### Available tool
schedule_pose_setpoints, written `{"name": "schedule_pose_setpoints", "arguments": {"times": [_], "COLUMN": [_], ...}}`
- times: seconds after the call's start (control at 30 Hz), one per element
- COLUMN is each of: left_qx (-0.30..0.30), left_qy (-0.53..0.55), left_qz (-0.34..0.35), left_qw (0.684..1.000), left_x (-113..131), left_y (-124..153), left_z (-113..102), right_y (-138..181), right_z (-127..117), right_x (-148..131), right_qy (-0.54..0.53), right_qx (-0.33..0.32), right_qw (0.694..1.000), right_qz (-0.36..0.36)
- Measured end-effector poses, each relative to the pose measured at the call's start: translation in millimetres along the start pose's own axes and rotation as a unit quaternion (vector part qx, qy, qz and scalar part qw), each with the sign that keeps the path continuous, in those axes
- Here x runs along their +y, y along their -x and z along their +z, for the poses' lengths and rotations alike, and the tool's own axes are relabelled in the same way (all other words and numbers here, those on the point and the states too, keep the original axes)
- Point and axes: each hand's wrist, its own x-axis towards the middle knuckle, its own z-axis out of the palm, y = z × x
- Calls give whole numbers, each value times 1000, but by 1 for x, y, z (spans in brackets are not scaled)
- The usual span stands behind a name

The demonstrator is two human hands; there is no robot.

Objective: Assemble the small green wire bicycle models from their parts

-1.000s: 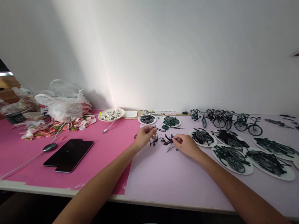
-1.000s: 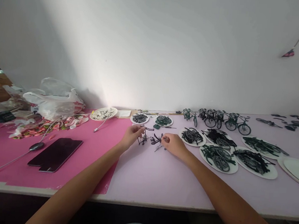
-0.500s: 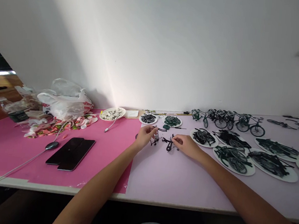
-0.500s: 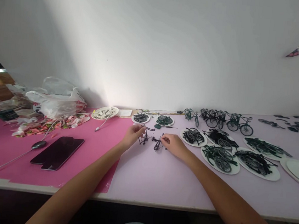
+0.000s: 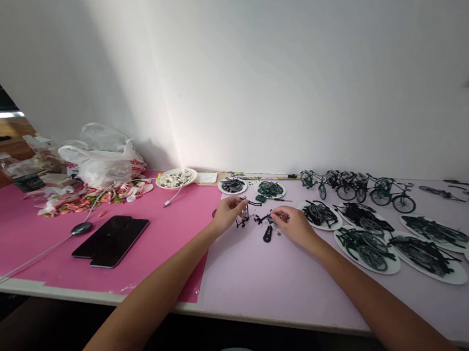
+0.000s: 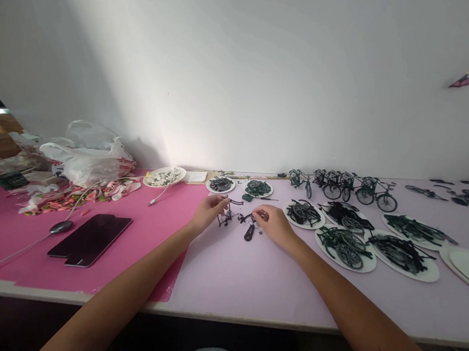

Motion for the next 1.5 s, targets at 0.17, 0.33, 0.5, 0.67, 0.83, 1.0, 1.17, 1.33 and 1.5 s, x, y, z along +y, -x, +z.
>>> {"name": "schedule_pose_setpoints", "arguments": {"times": [0.17, 0.33, 0.5, 0.67, 0.83, 1.0, 1.17, 1.33, 1.5], "left_qx": [10, 2, -24, -42, -57, -74, -61, -64, -73], "left_qy": [3, 16, 3, -19, -25, -57, -91, -85, -75], "left_qz": [2, -1, 6, 17, 28, 51, 91, 90, 97], "left_qw": [1000, 1000, 1000, 999, 998, 994, 990, 990, 990], "left_x": [-1, 2, 4, -1, -4, -2, -2, -3, -3], "left_y": [-1, 1, 3, 2, 2, 5, 6, 6, 7], "left_z": [0, 0, 1, 2, 3, 7, 11, 13, 15], "right_y": [-1, 0, 3, 4, 5, 6, 8, 10, 10], "right_z": [-1, -1, 0, -1, 0, 2, 4, 5, 5], "right_x": [-2, -4, -7, -14, -16, -20, -23, -24, -25], "right_qy": [-40, -64, -84, -75, -71, -68, -67, -72, -83], "right_qx": [50, 99, 105, 105, 104, 103, 87, 76, 64], "right_qw": [998, 993, 988, 984, 981, 979, 978, 978, 979], "right_qz": [4, -22, -79, -123, -146, -162, -176, -178, -175]}}
